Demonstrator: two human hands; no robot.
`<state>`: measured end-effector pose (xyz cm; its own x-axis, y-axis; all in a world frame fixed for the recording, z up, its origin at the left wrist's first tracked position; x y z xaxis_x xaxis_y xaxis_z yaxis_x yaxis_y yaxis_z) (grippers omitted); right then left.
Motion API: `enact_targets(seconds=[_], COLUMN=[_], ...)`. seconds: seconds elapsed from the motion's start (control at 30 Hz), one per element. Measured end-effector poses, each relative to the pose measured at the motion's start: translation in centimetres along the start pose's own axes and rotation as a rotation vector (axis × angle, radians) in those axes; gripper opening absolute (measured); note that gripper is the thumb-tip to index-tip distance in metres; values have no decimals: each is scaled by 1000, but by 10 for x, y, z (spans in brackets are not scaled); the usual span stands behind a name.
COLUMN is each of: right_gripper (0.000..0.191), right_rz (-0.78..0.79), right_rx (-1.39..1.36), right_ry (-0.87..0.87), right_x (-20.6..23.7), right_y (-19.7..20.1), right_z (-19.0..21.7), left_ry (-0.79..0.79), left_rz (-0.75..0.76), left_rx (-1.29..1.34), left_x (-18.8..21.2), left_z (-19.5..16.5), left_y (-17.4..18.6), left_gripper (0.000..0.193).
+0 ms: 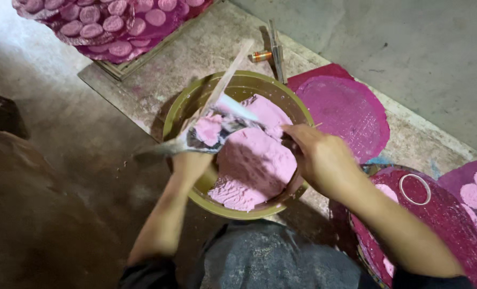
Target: The person fills a wooden hand press with pink batter from a large basin, squeezes the press to extrude round batter discs onto pink mesh trays, and repeats this across the trays. They then stack the filled trays and place a perforated lid over a stack near a steamer pot.
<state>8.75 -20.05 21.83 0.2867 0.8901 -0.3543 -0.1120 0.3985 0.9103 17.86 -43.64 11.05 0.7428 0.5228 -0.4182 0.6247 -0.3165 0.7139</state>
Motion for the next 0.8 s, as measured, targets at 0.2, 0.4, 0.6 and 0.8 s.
enact_targets(seconds=[0.2, 0.4, 0.6, 0.8], right_gripper=[53, 52, 45, 49], right_rz=[-160, 82, -77, 82], right_rx=[-501, -771, -494, -587], right_ry=[-13, -151, -196, -215], right_x=[8, 45, 32, 51], right_y=[-96, -110, -120, -135], right_z=[8, -26, -43, -23], left_ry=[-38, -34, 2, -18], left_rz=[-204, -149, -100, -125], left_rx=[-38, -52, -222, -292], left_x=[3, -9, -9, -13], left_z=[-19, -6, -12, 5], left_y=[-1, 3, -31, -34], left_gripper=[41, 67, 46, 61])
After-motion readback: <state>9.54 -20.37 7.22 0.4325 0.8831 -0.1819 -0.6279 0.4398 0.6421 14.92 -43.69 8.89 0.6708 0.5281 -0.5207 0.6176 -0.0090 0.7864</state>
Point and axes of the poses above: each hand's wrist, its own x-axis away from the middle knuckle, its own y-axis out of the back of the hand, z = x × y, the point moved 5 cm from there along -x, towards the middle knuckle, and after that the axes turned 13 degrees about y, right-handed, at the moved point
